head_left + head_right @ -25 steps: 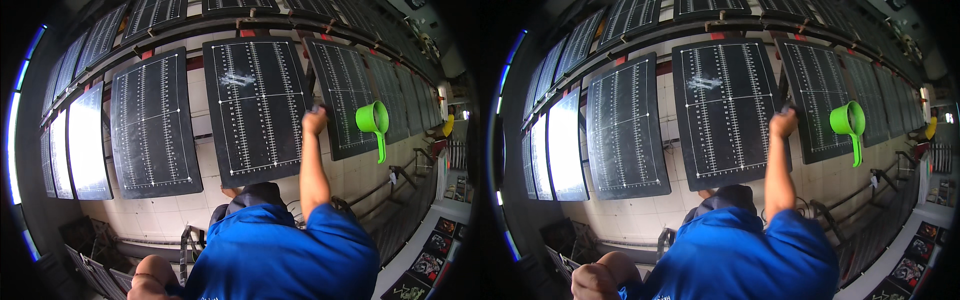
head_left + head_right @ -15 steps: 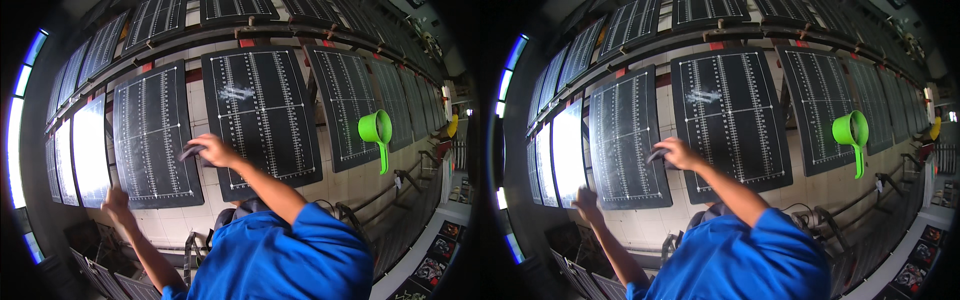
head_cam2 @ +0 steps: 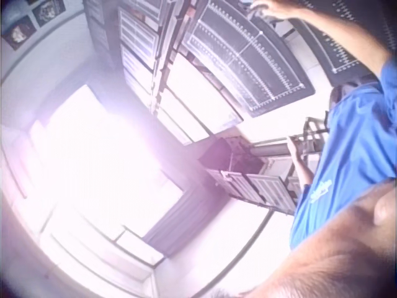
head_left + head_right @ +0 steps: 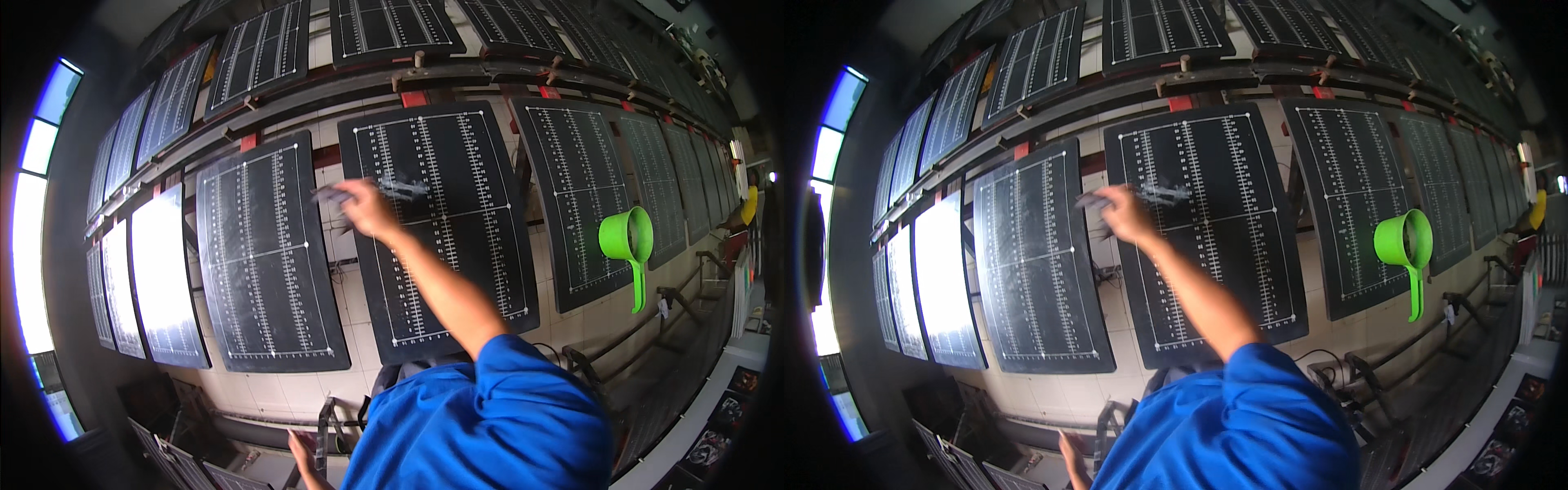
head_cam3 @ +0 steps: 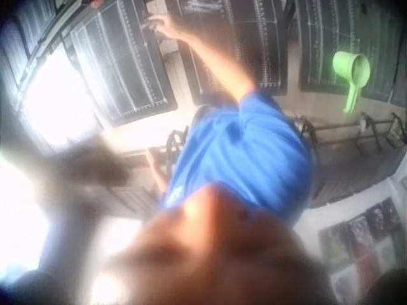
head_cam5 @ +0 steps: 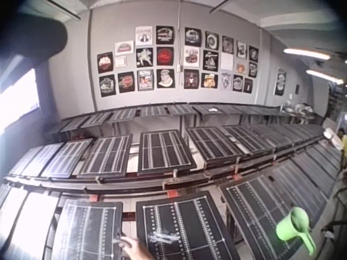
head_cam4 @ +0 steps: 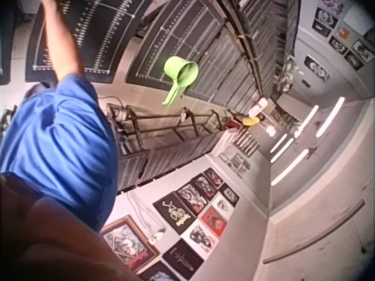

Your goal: The person wipes the surface of several large, dark, grid-marked screens using a cloth. They dip the cloth into a green bucket of water to wet it and then wipe the screens in broad strokes. The person moves between different tables to clean multiple screens.

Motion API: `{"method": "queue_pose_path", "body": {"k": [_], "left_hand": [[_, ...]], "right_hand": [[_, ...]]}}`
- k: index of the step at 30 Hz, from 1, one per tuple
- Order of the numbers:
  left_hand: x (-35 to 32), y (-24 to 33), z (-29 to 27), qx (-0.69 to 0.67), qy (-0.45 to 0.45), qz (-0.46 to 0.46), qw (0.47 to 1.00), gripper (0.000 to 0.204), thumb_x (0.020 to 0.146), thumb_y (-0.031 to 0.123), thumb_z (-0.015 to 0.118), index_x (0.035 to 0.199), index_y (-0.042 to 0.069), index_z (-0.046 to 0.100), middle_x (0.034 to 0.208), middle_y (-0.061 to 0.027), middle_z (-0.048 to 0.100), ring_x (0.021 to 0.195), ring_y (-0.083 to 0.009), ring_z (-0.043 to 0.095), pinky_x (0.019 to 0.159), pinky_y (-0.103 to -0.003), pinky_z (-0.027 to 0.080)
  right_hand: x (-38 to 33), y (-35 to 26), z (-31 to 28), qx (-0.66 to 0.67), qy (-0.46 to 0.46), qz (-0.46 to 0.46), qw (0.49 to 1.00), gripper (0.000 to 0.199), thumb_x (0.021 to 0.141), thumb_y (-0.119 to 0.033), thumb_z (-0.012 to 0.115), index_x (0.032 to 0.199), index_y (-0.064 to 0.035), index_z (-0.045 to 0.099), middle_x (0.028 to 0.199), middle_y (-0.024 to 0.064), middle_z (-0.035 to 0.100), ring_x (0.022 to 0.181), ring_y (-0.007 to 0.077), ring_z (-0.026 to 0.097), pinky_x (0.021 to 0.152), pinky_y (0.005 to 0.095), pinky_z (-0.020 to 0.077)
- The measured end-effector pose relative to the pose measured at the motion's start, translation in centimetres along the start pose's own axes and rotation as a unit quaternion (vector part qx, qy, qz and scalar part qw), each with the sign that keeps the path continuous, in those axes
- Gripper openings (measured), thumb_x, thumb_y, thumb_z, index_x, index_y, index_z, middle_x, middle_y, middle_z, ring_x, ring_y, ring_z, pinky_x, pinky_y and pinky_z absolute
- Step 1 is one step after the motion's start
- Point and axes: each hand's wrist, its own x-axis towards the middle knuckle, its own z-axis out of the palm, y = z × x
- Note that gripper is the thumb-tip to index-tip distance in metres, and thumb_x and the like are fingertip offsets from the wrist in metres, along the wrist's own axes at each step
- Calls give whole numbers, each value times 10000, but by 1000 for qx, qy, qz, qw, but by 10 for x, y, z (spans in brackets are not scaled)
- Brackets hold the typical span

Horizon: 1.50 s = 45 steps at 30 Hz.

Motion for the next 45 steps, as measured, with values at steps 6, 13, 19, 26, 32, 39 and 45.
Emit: {"method": "queue_pose_path", "body": {"k": [6,13,19,26,32,39,45], "left_hand": [[-78,-77,2,169,-3,-120,978,524,1052,491,381,760,75,508,608,-58,537,484,-167,535,461,-309,454],[0,27,16,29,55,-1,998,397,1053,428,439,925,70,557,745,-47,596,632,-171,601,569,-310,502],[-62,-68,2,121,-2,-93,988,360,1047,368,474,1037,36,613,846,-85,669,705,-173,633,639,-291,508],[-86,-63,60,153,-29,-136,978,334,1049,329,479,1055,24,616,853,-87,674,718,-163,638,647,-280,509],[-67,1,88,138,-33,-38,989,313,1050,296,484,1070,14,619,859,-89,677,729,-154,642,655,-270,509],[-59,91,111,97,-33,61,993,274,1043,229,502,1097,-11,624,881,-97,687,771,-145,651,690,-263,511],[-9,-2,41,146,-87,-8,985,273,1033,234,522,1049,-14,635,855,-71,681,705,-138,640,616,-264,502]], "right_hand": [[51,82,-250,-472,515,138,703,141,866,-53,551,956,4,641,869,232,654,828,313,678,691,435,539],[79,43,59,-157,-64,-52,984,321,796,-68,594,1087,-36,726,1056,226,667,1072,348,638,1008,406,485],[112,53,-134,-47,71,-43,995,298,811,-83,587,1075,-7,702,1015,200,698,979,299,681,867,390,525],[137,118,-208,-543,489,148,666,213,912,-148,531,998,0,658,814,204,686,840,348,698,760,513,546],[183,72,55,-329,186,-151,913,192,837,-52,546,900,-16,723,1002,207,658,962,351,626,847,460,517],[152,65,43,-302,-2,-117,946,225,832,-107,593,1008,-50,721,1084,181,667,1035,332,612,951,419,480],[61,40,41,-326,-52,-137,934,226,841,-127,613,1034,-67,715,1079,157,672,1020,319,623,951,409,476]]}}
